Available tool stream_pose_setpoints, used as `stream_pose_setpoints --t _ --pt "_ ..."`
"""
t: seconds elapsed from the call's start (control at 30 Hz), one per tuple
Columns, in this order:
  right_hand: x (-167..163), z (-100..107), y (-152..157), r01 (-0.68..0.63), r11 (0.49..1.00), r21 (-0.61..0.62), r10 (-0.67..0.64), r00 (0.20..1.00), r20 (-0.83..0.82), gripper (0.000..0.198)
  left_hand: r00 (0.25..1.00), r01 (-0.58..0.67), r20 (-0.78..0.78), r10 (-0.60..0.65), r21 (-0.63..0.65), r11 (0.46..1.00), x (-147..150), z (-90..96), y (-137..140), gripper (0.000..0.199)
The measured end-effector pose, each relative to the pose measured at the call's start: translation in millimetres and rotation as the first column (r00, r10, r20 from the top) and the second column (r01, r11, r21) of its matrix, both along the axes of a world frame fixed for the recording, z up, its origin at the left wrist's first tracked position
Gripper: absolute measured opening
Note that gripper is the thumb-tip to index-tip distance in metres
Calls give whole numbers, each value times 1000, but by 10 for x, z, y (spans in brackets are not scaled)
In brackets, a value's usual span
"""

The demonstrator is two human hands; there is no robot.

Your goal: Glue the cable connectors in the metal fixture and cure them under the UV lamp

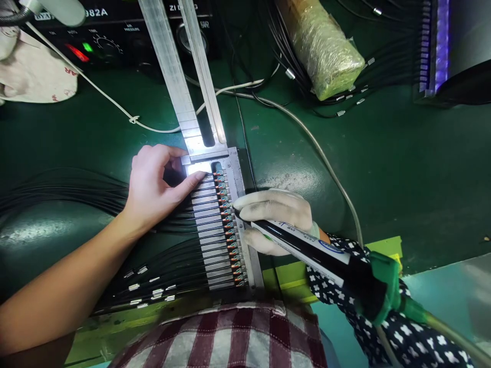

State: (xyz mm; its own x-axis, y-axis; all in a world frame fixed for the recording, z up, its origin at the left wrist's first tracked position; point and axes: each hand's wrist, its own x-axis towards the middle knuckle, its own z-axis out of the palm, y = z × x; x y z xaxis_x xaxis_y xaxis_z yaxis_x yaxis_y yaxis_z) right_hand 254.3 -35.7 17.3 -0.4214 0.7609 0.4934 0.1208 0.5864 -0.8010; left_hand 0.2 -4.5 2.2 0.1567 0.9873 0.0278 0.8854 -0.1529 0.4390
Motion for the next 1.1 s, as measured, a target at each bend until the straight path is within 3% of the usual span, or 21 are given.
stream_pose_setpoints --t 0.17,0.8,1.1 --pt "-3 -32 -22 11 999 47 -11 1000 2 16 1000 -2 4 2 1 1000 -1 -3 -1 33" --pt "-8 19 12 6 1000 -7 -6 1000 -4 20 1000 -12 13 13 -11 1000 3 -3 2 33" --pt "1 -9 -20 3 999 38 -2 1000 -24 18 1000 -9 28 9 -1 1000 8 1 -1 32"
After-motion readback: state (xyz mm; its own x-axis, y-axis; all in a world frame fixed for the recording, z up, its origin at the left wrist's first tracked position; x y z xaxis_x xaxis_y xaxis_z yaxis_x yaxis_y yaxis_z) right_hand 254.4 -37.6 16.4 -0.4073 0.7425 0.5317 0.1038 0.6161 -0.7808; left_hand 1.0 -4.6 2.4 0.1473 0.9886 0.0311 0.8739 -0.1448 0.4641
